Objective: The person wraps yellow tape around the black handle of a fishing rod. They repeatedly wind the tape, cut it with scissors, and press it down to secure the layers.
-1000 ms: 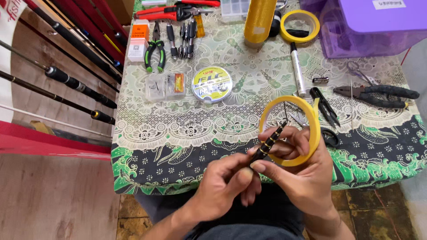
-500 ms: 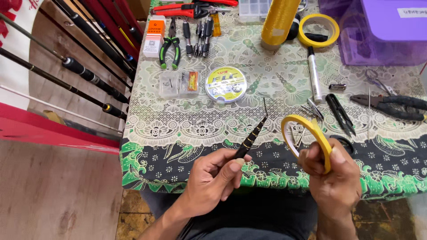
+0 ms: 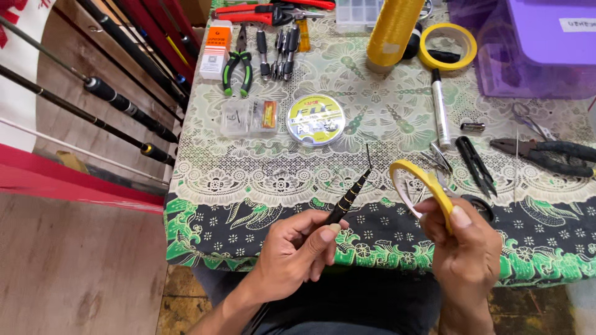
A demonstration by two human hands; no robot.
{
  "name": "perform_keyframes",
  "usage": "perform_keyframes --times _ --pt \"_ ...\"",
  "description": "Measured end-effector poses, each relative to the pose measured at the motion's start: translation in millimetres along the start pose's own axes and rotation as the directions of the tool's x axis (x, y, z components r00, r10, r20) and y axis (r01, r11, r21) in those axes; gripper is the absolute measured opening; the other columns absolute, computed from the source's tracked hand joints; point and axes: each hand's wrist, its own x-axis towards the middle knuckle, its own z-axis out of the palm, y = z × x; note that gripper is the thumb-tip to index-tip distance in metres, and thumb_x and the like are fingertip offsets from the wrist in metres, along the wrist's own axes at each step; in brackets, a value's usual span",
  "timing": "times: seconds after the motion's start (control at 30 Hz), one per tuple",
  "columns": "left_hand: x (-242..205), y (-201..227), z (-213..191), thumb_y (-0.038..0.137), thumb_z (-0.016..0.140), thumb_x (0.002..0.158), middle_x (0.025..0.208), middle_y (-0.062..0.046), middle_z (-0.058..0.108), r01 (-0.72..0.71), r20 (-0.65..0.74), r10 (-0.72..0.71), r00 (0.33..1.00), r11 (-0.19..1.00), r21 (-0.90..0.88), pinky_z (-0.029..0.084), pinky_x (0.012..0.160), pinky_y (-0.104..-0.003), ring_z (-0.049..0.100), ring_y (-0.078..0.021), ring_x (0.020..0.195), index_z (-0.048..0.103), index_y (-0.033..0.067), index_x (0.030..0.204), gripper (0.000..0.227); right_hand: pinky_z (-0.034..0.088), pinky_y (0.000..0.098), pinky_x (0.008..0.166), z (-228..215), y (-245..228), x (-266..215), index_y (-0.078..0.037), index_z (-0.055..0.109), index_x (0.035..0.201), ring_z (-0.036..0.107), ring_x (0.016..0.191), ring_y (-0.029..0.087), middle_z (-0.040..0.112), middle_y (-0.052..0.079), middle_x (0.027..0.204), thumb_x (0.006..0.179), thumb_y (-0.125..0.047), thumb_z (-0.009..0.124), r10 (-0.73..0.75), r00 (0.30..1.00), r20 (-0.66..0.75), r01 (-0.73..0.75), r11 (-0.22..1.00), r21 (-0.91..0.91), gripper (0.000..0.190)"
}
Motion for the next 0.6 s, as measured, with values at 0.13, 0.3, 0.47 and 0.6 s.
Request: perform_keyframes --times 0.13,0.3,0.47,0.6 --pt "2.6 4.7 -1.2 0.021 0.051 0.091 0.060 -0.009 0.059 0.008 -0.003 -0.009 1.000 1.000 -0.008 0.041 0.034 -0.020 0.052 -0.0125 0.042 0.057 -0.0054 0.096 0.028 0.022 0.0270 0.058 4.7 -0.8 1.1 0.014 0.058 0.092 0.027 0.058 0.014 0.032 0.008 0.059 0.090 -0.022 0.037 0.007 1.000 0.009 -0.007 0.999 -0.053 0.042" --pt "3.2 11.1 1.3 0.022 0.051 0.091 0.060 -0.009 0.059 0.001 0.019 -0.001 1.000 0.999 0.035 0.038 0.037 -0.018 0.044 -0.0085 0.036 0.061 -0.0064 0.100 0.032 0.021 0.0262 0.057 7.8 -2.7 -2.2 0.014 0.059 0.091 0.026 0.057 0.013 0.034 0.007 0.058 0.090 -0.022 0.039 -0.002 0.999 0.046 0.006 0.997 -0.074 0.042" --pt "9.8 13.9 9.5 0.023 0.059 0.086 0.058 -0.004 0.056 0.048 -0.027 -0.045 0.999 0.994 0.098 0.032 0.033 -0.019 0.045 -0.0083 0.034 0.061 0.0026 0.081 0.020 0.022 0.0234 0.051 9.3 -10.6 -9.4 0.006 0.063 0.090 0.028 0.052 0.010 0.034 0.002 0.054 0.090 -0.024 0.044 -0.015 1.000 0.006 0.016 0.961 -0.276 0.036" --pt "13.0 19.0 15.0 0.025 0.056 0.088 0.049 0.000 0.047 0.034 -0.017 -0.032 0.999 0.984 0.173 0.037 0.039 -0.020 0.045 -0.0075 0.039 0.058 0.0054 0.074 0.024 0.021 0.0229 0.052 8.1 -13.8 -17.0 0.003 0.066 0.090 0.027 0.052 0.009 0.031 -0.001 0.055 0.089 -0.024 0.045 -0.107 0.994 0.022 0.106 0.890 -0.443 0.034"
